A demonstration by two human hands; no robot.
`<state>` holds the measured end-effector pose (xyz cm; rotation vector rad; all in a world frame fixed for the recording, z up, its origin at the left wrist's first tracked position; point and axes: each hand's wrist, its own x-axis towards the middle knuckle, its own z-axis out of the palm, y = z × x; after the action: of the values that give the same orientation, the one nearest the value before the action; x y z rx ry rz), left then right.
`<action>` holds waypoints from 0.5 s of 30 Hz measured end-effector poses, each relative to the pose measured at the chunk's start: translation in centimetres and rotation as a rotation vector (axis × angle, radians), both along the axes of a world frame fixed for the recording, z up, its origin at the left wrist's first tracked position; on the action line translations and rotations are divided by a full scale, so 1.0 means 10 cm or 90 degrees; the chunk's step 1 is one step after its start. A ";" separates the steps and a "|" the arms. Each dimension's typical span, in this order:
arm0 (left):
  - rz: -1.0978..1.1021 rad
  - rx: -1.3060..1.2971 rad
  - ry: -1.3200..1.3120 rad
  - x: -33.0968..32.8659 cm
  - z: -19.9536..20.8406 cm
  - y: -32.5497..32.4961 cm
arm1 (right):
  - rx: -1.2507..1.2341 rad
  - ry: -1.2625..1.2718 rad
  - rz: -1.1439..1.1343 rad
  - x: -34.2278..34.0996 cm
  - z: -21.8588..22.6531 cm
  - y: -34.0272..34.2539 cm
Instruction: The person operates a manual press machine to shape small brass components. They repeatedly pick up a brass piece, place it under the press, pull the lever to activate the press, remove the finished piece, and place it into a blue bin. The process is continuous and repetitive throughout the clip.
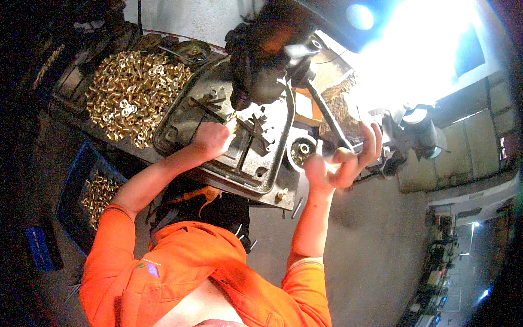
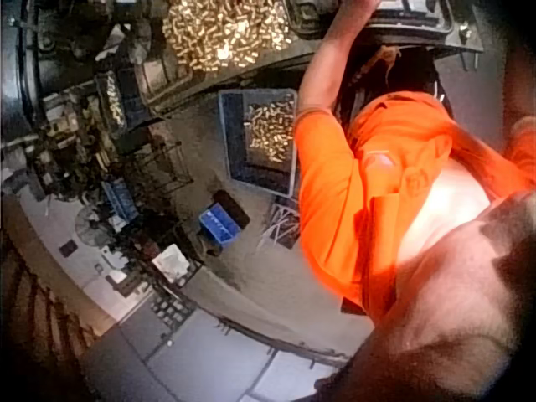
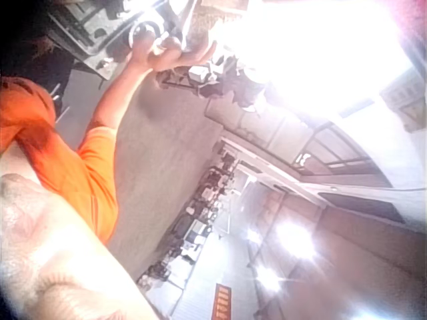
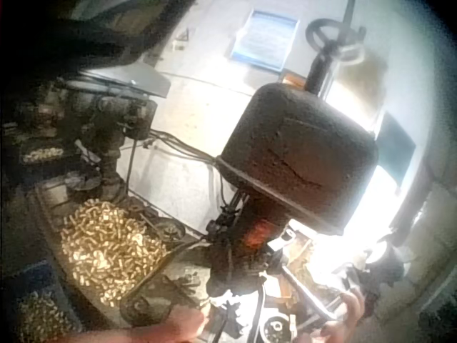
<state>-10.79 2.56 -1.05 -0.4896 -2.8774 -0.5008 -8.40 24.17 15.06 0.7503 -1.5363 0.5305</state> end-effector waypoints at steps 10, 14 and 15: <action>-0.020 0.033 0.016 -0.05 0.02 -0.02 | 0.044 0.046 0.027 -0.21 0.37 0.08; -0.009 0.093 0.066 -0.04 0.02 -0.06 | 0.043 0.100 0.043 -0.46 0.55 0.10; -0.003 0.118 0.089 -0.04 0.03 -0.04 | 0.099 0.124 0.060 -0.52 0.66 0.14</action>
<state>-11.21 2.15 -0.74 -0.4797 -2.6658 -0.6975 -13.57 25.62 21.65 0.9699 -1.3770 0.3976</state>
